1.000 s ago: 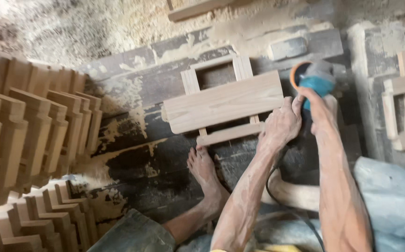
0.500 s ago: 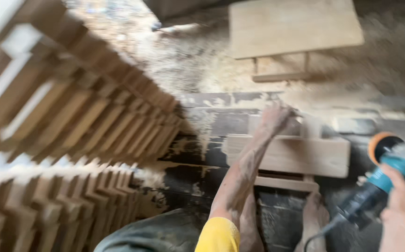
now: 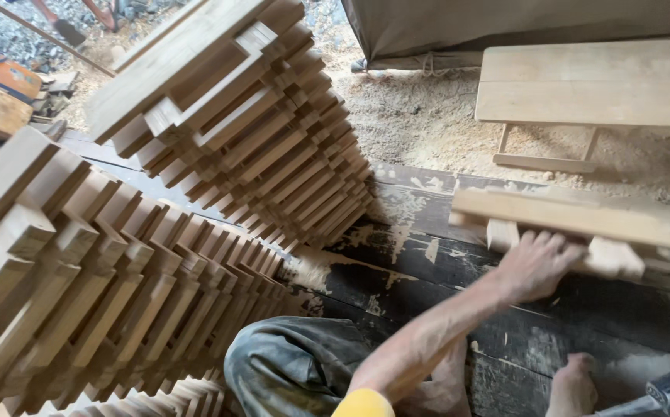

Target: The person sands small wooden pieces using a handheld power sander, holding the wood steady with their hands and feet.

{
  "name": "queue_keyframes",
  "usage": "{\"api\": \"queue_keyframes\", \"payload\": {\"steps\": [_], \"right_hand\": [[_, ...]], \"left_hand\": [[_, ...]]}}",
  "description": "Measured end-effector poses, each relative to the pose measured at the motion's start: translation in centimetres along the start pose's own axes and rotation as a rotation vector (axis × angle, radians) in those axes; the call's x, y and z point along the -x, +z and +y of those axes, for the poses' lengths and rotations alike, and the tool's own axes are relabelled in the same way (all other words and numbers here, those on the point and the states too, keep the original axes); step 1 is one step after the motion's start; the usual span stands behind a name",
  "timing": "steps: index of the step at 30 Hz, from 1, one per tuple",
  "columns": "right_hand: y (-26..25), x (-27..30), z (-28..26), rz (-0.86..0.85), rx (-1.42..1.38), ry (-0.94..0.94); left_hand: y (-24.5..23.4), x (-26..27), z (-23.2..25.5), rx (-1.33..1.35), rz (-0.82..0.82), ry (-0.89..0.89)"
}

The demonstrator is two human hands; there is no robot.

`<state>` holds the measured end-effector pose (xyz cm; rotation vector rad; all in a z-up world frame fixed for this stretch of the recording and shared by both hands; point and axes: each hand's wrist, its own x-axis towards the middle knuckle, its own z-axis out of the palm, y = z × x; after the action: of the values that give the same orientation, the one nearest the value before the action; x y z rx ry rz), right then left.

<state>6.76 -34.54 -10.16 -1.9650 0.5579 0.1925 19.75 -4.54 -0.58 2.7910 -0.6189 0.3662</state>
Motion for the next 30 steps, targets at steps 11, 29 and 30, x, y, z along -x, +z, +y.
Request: {"api": "queue_keyframes", "payload": {"steps": [11, 29, 30], "right_hand": [[1.1, -10.2, 5.6, 0.243, 0.014, 0.015], [3.8, 2.3, -21.1, 0.108, -0.525, 0.088], [4.9, 1.5, -21.1, 0.109, -0.519, 0.088]], "left_hand": [[13.0, 18.1, 6.6, -0.107, 0.012, -0.047], [13.7, 14.6, 3.4, 0.230, -0.293, -0.155], [12.0, 13.5, 3.6, 0.236, -0.292, -0.156]]}}
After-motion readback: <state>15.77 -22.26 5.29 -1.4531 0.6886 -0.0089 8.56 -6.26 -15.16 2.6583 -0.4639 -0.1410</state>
